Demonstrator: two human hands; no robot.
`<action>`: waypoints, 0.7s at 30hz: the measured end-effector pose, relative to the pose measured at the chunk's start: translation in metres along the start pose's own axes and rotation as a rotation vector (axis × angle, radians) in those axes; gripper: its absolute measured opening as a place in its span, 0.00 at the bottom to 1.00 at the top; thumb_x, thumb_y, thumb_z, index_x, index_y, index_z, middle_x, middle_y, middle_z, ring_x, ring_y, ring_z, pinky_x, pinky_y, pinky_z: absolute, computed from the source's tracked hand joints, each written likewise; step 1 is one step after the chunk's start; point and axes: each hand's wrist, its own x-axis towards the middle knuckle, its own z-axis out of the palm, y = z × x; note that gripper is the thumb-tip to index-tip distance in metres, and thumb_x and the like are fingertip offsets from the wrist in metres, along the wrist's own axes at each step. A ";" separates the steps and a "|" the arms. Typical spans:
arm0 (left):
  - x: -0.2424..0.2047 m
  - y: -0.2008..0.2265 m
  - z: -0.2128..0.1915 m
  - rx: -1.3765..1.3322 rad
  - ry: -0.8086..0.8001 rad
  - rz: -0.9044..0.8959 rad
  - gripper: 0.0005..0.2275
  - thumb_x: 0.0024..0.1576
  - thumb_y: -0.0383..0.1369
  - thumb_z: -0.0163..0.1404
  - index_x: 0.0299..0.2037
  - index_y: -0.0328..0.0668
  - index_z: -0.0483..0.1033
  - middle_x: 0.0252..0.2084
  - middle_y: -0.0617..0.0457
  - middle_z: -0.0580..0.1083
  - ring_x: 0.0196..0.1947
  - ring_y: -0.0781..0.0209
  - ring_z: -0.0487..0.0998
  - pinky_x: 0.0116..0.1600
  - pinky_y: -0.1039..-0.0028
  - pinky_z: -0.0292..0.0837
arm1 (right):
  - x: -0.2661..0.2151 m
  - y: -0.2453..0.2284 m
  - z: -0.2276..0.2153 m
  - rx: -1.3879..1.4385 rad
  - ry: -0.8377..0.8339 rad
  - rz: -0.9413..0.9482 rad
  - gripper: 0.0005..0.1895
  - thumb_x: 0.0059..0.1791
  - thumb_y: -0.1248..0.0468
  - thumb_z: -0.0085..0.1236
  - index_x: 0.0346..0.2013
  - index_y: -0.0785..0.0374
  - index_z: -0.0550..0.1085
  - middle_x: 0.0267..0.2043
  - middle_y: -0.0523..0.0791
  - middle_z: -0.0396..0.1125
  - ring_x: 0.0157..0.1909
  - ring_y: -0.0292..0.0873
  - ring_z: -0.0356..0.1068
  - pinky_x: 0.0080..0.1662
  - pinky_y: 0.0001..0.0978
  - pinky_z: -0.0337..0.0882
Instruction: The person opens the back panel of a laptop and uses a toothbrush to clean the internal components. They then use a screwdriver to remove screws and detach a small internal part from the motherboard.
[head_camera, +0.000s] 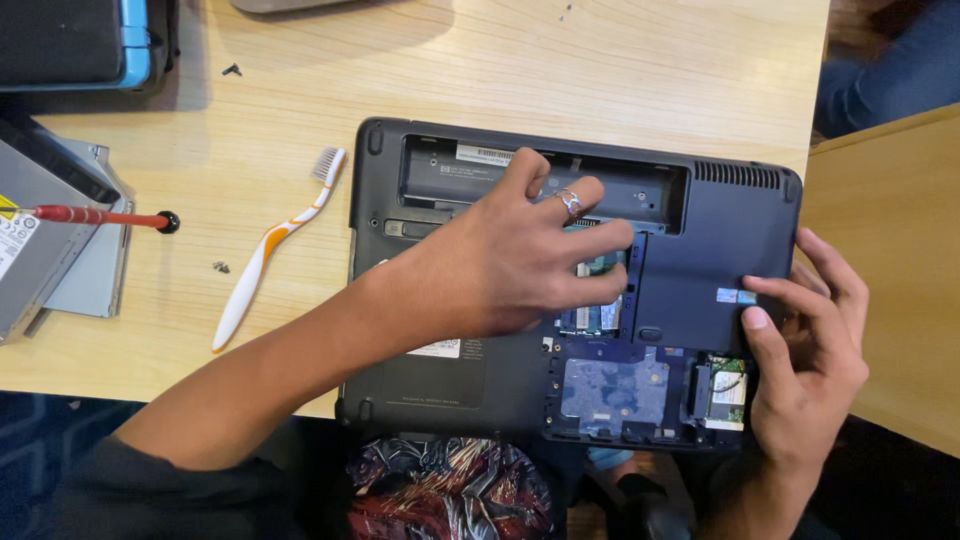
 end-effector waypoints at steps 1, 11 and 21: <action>0.002 0.000 0.000 -0.004 0.037 0.006 0.15 0.49 0.27 0.56 0.44 0.58 0.72 0.47 0.56 0.69 0.49 0.51 0.68 0.41 0.59 0.61 | 0.000 0.000 0.000 0.000 -0.004 -0.005 0.09 0.57 0.70 0.49 0.50 0.73 0.70 0.72 0.63 0.52 0.75 0.61 0.58 0.76 0.52 0.60; 0.003 -0.003 -0.006 -0.131 0.090 0.077 0.08 0.58 0.24 0.47 0.45 0.49 0.74 0.40 0.54 0.68 0.44 0.50 0.68 0.40 0.58 0.59 | 0.001 -0.006 -0.003 -0.026 -0.009 -0.001 0.09 0.56 0.70 0.49 0.49 0.72 0.71 0.72 0.63 0.54 0.74 0.59 0.58 0.76 0.52 0.60; 0.002 0.043 -0.020 0.048 -0.065 -0.181 0.09 0.54 0.31 0.53 0.43 0.55 0.82 0.53 0.48 0.70 0.53 0.46 0.70 0.48 0.47 0.67 | -0.004 -0.006 -0.005 -0.013 -0.061 -0.092 0.09 0.59 0.70 0.50 0.52 0.73 0.72 0.72 0.64 0.55 0.74 0.59 0.59 0.74 0.49 0.60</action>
